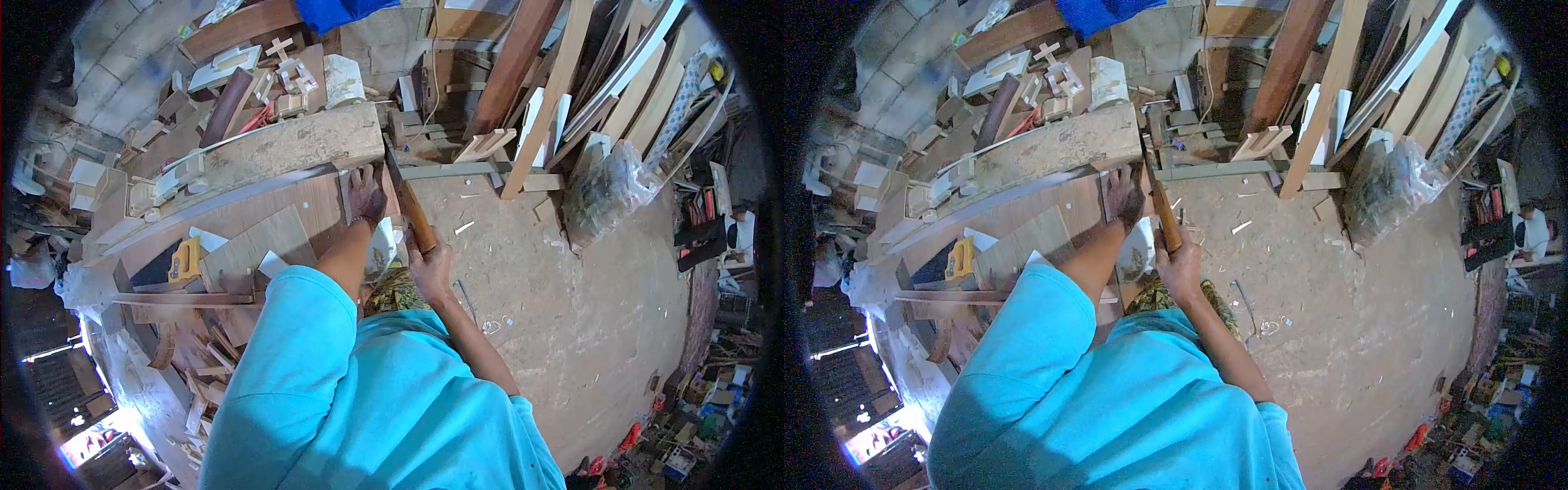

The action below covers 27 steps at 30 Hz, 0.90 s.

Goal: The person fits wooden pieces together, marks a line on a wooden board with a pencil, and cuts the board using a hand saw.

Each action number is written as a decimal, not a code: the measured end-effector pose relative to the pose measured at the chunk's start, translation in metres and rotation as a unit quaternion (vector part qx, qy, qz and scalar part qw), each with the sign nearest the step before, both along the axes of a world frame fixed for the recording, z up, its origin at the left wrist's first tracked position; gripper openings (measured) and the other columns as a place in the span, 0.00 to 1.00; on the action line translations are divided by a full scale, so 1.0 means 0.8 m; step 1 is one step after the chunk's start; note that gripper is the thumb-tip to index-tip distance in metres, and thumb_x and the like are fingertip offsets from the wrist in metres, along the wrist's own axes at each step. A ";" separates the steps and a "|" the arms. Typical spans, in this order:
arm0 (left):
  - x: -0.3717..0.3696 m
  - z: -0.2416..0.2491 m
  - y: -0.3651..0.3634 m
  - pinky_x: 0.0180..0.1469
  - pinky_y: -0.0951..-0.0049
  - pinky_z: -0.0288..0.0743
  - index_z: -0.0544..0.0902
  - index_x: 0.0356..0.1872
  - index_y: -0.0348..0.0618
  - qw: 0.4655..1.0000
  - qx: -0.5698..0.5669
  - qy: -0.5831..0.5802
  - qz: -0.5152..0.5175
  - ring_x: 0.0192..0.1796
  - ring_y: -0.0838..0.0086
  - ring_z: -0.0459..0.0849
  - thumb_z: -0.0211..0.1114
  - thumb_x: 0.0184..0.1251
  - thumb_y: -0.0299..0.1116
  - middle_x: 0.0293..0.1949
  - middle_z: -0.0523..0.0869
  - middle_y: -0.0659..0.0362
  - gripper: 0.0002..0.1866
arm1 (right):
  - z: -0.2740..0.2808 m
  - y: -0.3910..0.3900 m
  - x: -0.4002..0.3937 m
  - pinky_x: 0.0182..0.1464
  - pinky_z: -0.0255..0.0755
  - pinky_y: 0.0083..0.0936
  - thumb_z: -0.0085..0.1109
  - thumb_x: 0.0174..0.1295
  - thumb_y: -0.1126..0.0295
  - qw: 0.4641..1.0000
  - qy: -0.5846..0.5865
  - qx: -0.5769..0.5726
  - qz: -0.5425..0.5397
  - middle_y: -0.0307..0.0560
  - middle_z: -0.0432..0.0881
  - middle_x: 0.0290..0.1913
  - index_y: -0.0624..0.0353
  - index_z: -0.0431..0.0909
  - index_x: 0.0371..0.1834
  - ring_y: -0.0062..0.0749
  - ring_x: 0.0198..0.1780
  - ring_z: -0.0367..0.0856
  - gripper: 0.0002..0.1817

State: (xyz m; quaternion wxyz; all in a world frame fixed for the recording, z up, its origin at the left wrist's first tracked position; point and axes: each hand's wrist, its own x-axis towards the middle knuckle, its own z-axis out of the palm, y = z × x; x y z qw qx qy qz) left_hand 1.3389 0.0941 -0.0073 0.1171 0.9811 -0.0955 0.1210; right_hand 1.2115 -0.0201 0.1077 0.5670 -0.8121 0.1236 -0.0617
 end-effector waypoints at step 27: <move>-0.003 0.016 -0.001 0.58 0.61 0.57 0.77 0.42 0.37 0.998 0.021 0.061 -0.006 0.53 0.55 0.63 0.56 0.44 0.31 0.48 0.68 0.54 0.19 | -0.011 0.001 -0.002 0.22 0.65 0.30 0.57 0.51 0.72 0.999 -0.001 -0.045 -0.004 0.55 0.74 0.16 0.65 0.72 0.33 0.37 0.19 0.73 0.09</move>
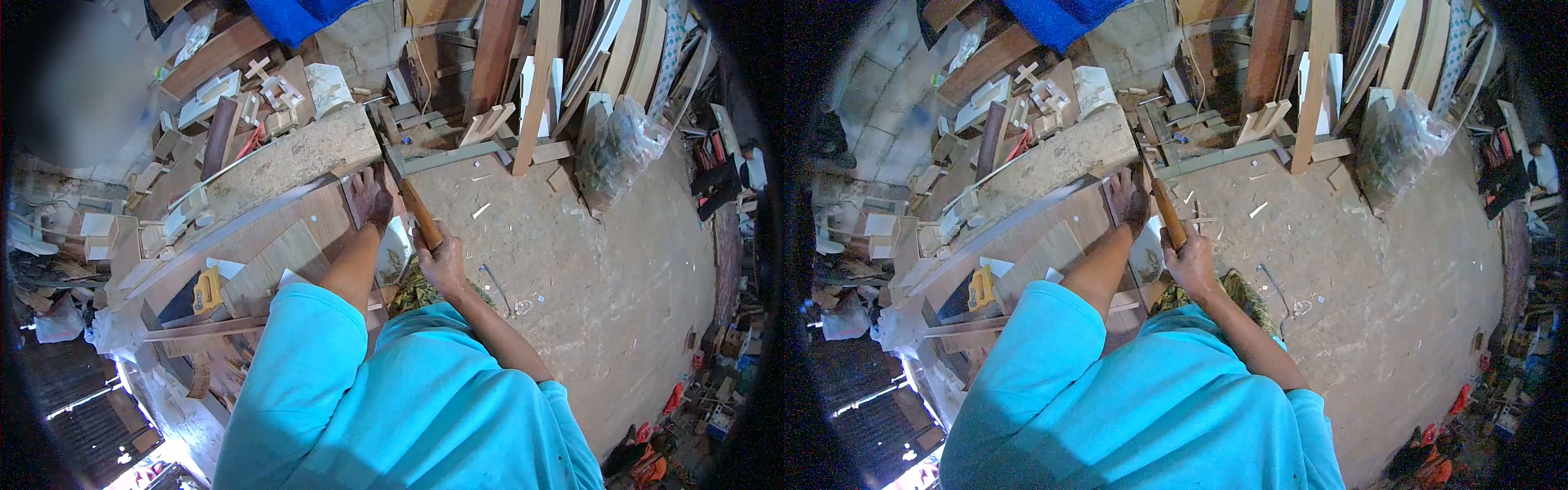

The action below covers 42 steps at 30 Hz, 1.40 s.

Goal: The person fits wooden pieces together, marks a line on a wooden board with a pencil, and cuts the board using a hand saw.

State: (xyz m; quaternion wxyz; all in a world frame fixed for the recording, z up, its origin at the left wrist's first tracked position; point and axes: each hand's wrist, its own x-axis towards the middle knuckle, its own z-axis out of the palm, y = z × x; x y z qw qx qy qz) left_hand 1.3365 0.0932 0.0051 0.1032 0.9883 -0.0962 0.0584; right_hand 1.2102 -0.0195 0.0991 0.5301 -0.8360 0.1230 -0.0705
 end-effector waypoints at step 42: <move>0.008 -0.032 0.007 0.57 0.62 0.58 0.76 0.42 0.39 0.997 0.048 -0.067 -0.011 0.53 0.56 0.64 0.53 0.51 0.34 0.47 0.68 0.55 0.17 | -0.006 -0.006 0.001 0.29 0.69 0.34 0.57 0.46 0.76 0.998 0.005 0.064 -0.023 0.62 0.75 0.21 0.67 0.71 0.35 0.47 0.24 0.78 0.13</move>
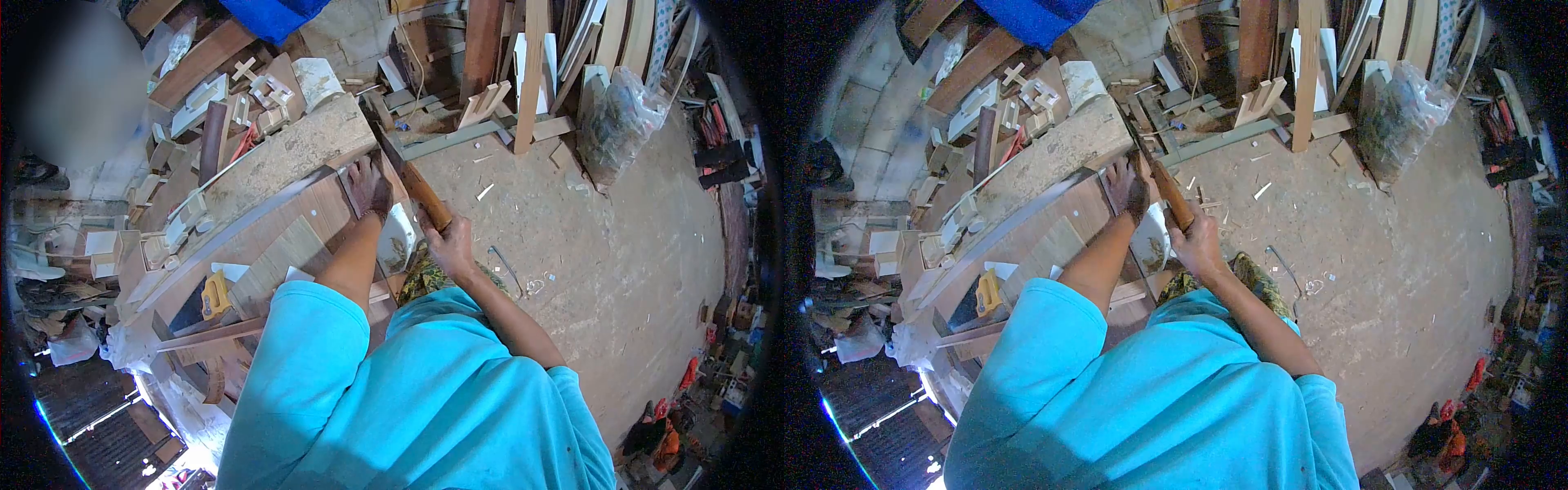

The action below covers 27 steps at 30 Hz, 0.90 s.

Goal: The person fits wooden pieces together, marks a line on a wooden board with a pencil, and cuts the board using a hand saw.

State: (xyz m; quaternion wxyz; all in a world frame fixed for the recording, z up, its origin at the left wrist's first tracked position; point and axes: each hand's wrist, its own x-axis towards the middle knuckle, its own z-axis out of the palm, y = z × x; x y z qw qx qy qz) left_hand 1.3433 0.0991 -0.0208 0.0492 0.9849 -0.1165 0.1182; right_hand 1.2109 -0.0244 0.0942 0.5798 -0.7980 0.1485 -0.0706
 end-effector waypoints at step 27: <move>-0.006 0.017 0.001 0.54 0.60 0.60 0.73 0.45 0.42 0.999 -0.007 -0.008 -0.036 0.50 0.57 0.66 0.53 0.50 0.33 0.46 0.69 0.54 0.19 | -0.011 -0.011 -0.007 0.29 0.67 0.36 0.57 0.47 0.71 0.998 -0.034 -0.049 0.009 0.60 0.73 0.21 0.68 0.72 0.33 0.42 0.25 0.72 0.12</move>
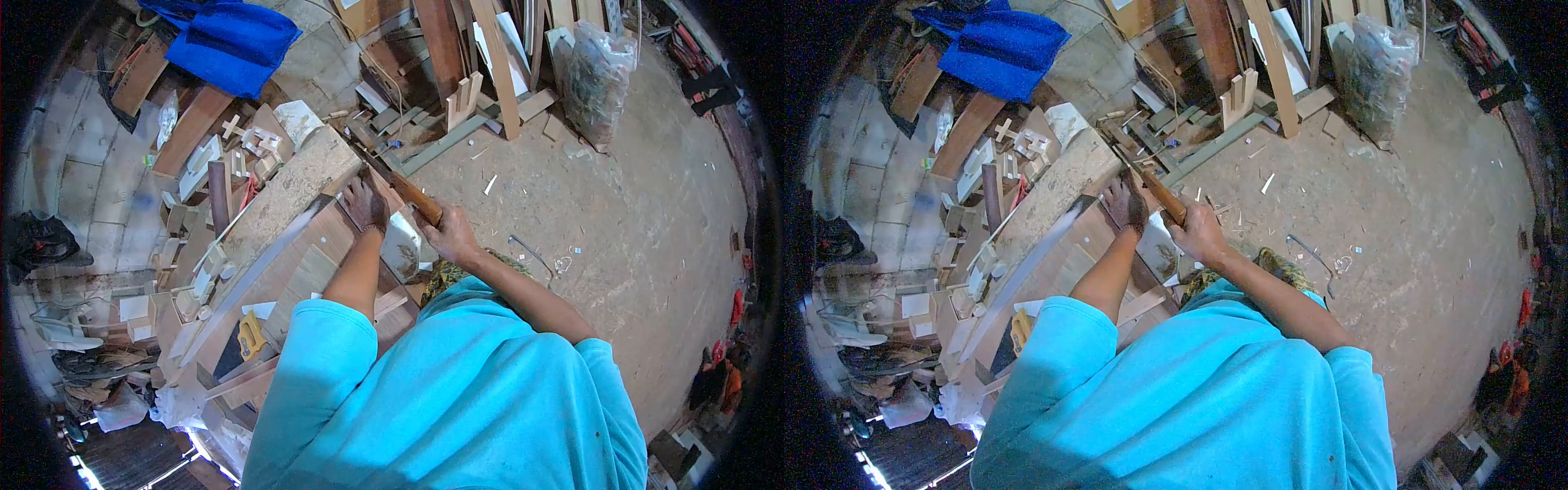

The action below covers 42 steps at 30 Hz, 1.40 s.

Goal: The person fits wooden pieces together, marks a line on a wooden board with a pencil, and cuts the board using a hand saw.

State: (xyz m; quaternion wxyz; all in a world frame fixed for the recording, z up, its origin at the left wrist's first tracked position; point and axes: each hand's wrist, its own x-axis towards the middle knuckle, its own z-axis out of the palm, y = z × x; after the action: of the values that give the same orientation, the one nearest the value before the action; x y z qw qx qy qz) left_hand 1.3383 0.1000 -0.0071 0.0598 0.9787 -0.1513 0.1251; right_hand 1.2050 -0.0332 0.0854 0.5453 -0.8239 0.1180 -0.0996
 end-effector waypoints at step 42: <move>0.005 0.009 0.001 0.55 0.57 0.59 0.71 0.45 0.40 0.996 0.075 0.045 0.025 0.53 0.59 0.64 0.51 0.56 0.39 0.48 0.67 0.56 0.17 | 0.034 0.014 -0.001 0.27 0.68 0.38 0.58 0.48 0.70 0.999 0.041 0.029 -0.016 0.64 0.73 0.18 0.70 0.73 0.31 0.51 0.20 0.75 0.13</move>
State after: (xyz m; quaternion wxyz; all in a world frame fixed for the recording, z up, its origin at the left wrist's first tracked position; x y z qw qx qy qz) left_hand 1.3426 0.1010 0.0000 -0.0105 0.9886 -0.1326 0.0709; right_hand 1.2040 -0.0216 0.1124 0.5621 -0.8090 0.1564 -0.0714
